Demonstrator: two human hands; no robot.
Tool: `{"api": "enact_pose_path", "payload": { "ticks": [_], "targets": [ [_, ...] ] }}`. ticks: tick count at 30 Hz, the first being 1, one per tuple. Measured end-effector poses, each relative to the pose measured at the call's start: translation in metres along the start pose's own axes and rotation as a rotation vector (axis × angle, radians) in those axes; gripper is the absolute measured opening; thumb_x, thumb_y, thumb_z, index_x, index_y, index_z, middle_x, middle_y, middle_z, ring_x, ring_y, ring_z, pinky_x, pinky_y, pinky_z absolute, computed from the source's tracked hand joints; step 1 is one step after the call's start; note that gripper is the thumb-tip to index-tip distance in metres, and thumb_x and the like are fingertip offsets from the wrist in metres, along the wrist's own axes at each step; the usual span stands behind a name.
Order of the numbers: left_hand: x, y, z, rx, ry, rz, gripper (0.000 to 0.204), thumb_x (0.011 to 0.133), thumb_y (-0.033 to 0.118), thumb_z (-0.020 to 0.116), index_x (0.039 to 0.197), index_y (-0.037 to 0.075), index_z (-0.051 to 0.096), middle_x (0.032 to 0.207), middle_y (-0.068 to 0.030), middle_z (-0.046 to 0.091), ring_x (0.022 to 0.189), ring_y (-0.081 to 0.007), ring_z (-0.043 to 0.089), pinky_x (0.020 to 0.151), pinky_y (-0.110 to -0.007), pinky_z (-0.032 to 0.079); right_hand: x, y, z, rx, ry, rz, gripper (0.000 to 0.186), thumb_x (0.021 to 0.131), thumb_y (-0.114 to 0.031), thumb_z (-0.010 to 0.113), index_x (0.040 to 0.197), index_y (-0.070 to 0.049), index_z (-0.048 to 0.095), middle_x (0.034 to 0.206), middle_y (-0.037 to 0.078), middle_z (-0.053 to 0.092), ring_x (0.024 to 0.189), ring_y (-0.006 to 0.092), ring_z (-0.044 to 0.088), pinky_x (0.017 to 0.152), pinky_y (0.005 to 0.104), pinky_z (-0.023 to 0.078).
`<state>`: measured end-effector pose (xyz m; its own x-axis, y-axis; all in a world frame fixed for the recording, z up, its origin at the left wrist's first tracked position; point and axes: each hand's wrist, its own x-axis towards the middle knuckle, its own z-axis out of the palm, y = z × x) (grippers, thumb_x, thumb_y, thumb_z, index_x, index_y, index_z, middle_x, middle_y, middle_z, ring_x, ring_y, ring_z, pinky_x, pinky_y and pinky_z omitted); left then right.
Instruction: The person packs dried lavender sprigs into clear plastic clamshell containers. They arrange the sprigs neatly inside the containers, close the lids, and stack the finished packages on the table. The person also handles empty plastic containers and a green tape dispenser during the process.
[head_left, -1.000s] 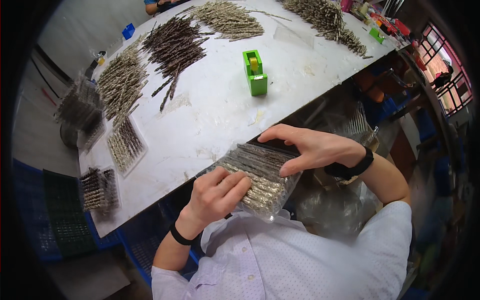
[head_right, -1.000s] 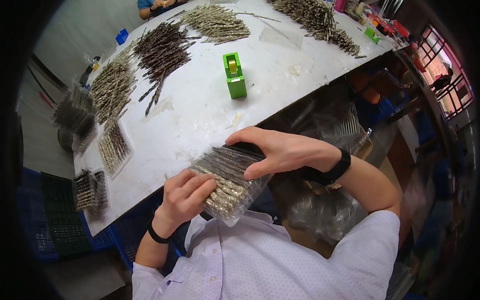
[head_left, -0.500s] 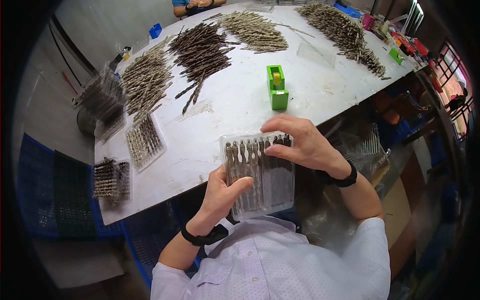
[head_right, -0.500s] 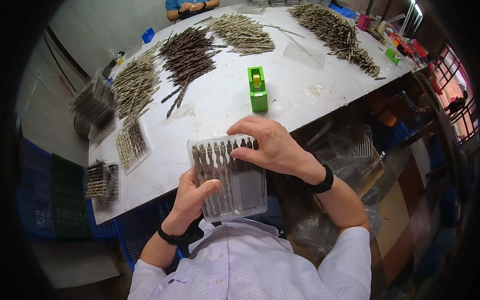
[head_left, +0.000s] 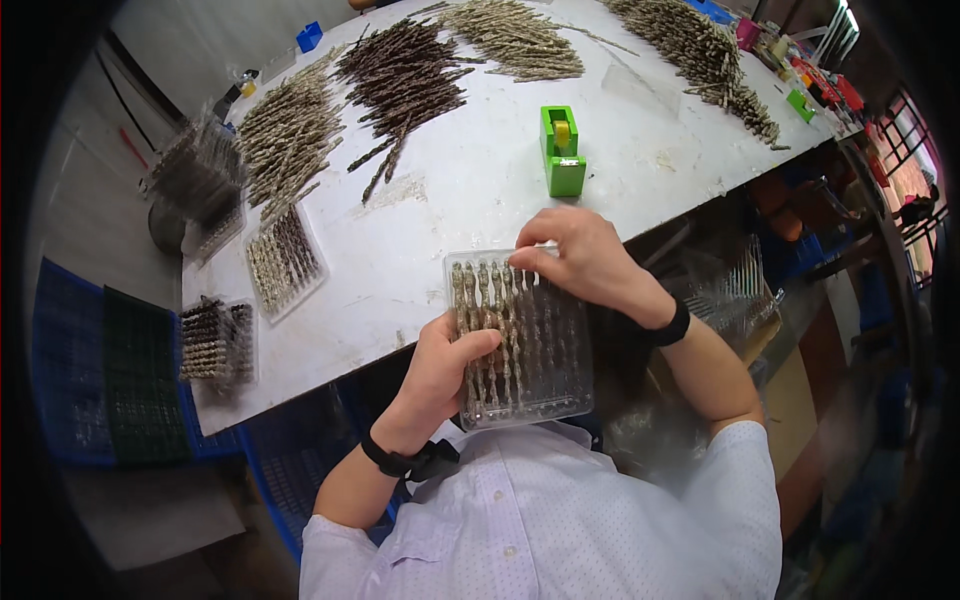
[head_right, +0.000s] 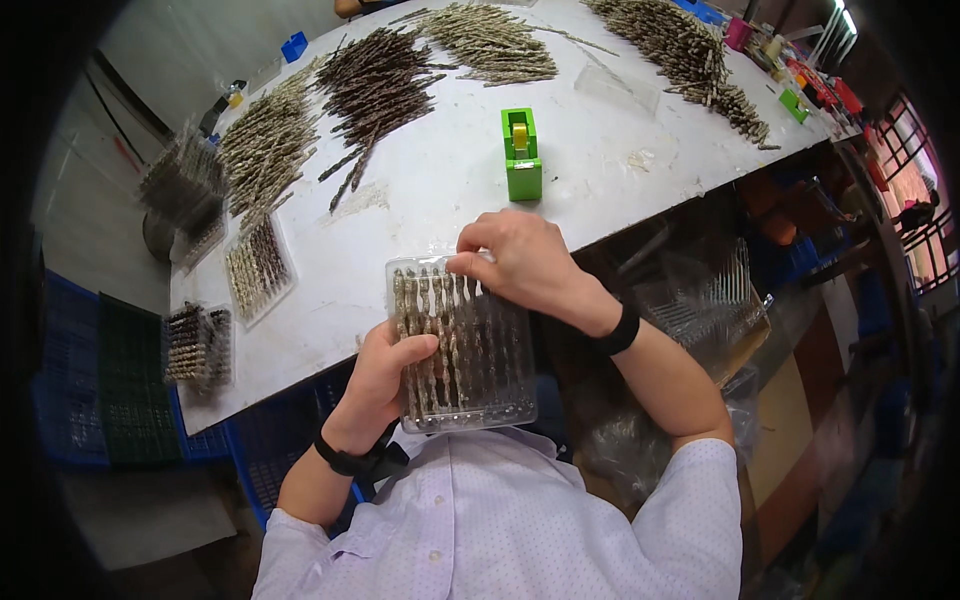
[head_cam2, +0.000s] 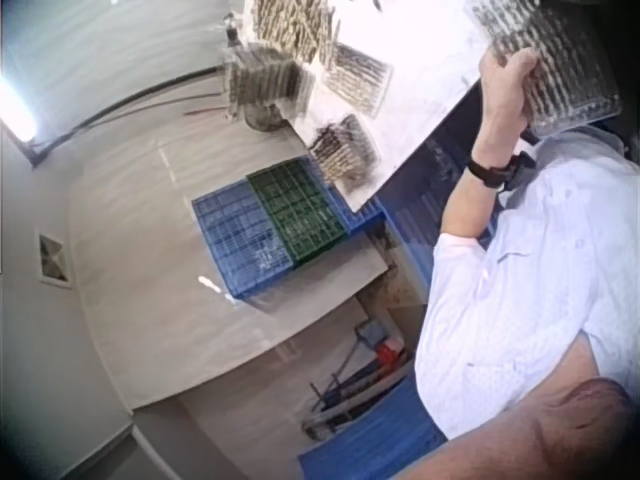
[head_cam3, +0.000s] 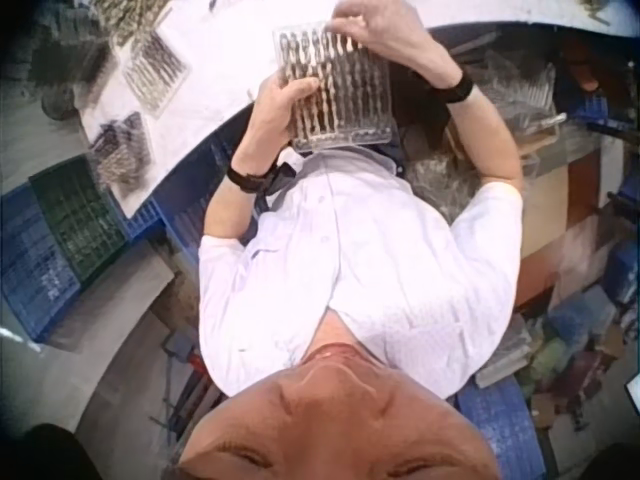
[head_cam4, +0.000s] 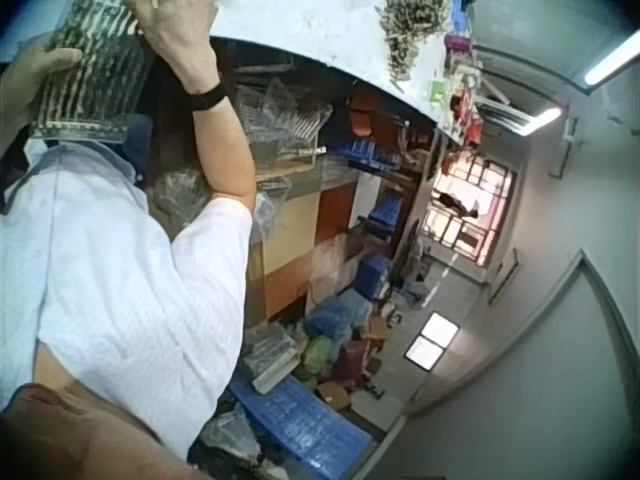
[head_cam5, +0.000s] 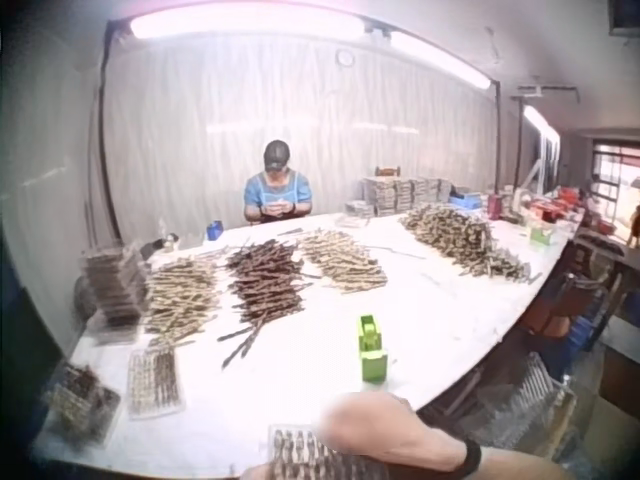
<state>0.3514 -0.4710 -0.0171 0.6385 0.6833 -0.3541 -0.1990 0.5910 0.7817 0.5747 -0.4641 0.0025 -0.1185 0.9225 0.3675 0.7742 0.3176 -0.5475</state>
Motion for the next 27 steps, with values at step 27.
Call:
{"api": "enact_pose_path", "payload": {
  "ticks": [27],
  "targets": [
    [0.019,0.004,-0.013,-0.106,0.134,0.15,0.028,0.088,0.0,0.054,0.115,-0.006,0.054,0.105,-0.0133,0.065,0.088,-0.0193,0.067,0.078,-0.033,0.057,-0.013,-0.029,0.021,-0.224,0.056,-0.074,0.067,0.069,-0.023,0.072,0.127,-0.002,0.047,0.137,0.023,0.042,0.132,0.0414,0.037,0.106,0.0523,0.032]
  ]
}}
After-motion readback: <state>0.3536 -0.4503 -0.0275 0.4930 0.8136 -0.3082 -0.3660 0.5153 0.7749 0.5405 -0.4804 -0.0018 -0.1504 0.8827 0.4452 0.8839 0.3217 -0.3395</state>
